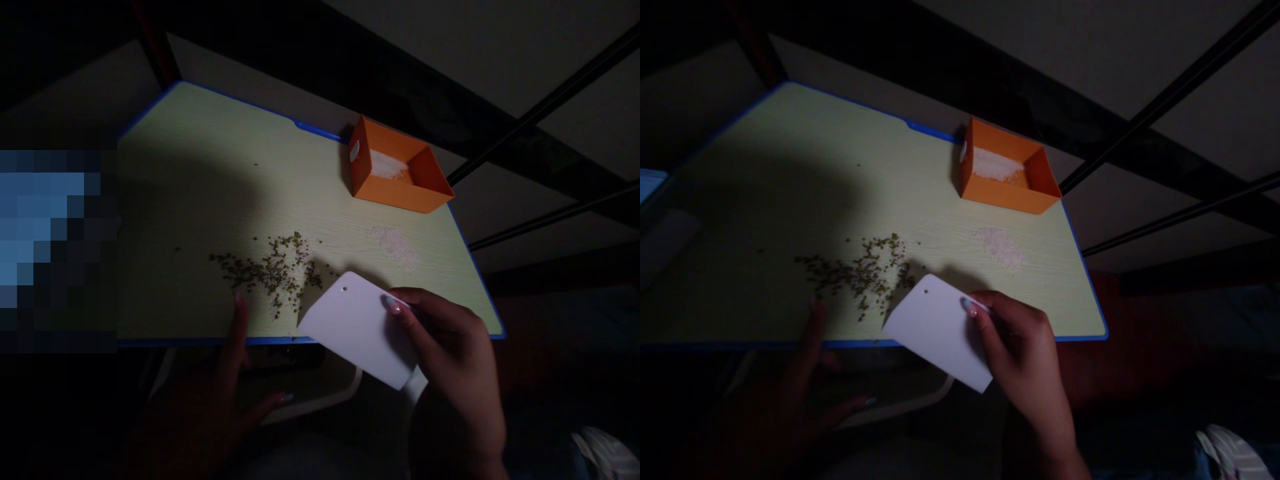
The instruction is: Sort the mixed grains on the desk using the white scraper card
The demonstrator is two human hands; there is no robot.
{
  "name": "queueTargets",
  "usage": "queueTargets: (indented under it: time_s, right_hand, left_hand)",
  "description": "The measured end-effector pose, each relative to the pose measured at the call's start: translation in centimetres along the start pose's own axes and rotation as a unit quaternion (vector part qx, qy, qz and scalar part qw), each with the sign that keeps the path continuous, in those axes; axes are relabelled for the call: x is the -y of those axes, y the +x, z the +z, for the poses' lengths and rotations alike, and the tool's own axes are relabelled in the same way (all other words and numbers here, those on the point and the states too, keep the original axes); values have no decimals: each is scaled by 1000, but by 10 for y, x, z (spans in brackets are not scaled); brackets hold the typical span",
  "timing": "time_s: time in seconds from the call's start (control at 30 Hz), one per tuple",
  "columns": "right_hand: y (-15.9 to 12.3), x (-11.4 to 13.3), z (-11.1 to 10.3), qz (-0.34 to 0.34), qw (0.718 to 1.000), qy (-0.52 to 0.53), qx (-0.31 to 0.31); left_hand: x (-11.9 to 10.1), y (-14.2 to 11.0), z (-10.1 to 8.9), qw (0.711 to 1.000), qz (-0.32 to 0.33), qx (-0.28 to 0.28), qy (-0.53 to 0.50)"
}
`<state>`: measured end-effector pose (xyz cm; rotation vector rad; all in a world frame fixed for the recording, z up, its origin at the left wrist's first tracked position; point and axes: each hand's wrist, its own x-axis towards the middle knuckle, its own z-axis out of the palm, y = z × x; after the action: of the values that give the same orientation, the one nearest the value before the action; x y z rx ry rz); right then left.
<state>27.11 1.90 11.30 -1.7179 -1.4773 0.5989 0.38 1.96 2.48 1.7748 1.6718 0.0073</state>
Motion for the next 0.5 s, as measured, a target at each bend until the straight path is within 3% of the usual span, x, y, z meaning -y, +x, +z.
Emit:
queueTargets:
  time_s: [0.5]
  right_hand:
    - [-3,2,6,-44,999,-14,16]
  left_hand:
    - [0,0,0,1000,14,-25,2]
